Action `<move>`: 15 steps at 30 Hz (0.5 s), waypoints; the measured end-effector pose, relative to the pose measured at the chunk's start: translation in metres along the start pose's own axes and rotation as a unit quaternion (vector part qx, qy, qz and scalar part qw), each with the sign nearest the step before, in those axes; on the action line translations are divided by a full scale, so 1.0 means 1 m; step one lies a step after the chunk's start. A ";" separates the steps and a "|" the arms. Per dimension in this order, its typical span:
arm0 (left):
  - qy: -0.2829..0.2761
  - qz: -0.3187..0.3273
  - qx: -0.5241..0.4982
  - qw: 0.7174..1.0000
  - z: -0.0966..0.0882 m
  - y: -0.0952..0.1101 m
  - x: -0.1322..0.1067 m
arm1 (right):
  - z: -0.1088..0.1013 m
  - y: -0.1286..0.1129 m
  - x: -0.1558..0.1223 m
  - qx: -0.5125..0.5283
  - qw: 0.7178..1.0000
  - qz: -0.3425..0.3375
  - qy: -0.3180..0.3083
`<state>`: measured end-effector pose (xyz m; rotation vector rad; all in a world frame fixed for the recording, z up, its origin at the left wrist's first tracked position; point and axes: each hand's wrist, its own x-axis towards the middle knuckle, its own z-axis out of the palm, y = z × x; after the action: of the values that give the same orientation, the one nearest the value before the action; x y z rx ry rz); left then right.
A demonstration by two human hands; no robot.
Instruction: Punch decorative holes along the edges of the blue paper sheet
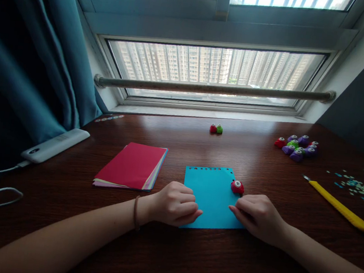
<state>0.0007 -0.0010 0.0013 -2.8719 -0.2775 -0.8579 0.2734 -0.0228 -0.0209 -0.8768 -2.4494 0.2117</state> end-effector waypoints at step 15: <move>0.004 -0.001 -0.008 1.000 0.001 0.000 0.000 | 0.000 0.000 0.001 0.001 1.000 -0.006 0.008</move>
<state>0.0009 -0.0009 0.0006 -2.8833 -0.2734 -0.8769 0.2728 -0.0226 -0.0204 -0.8604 -2.4382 0.2007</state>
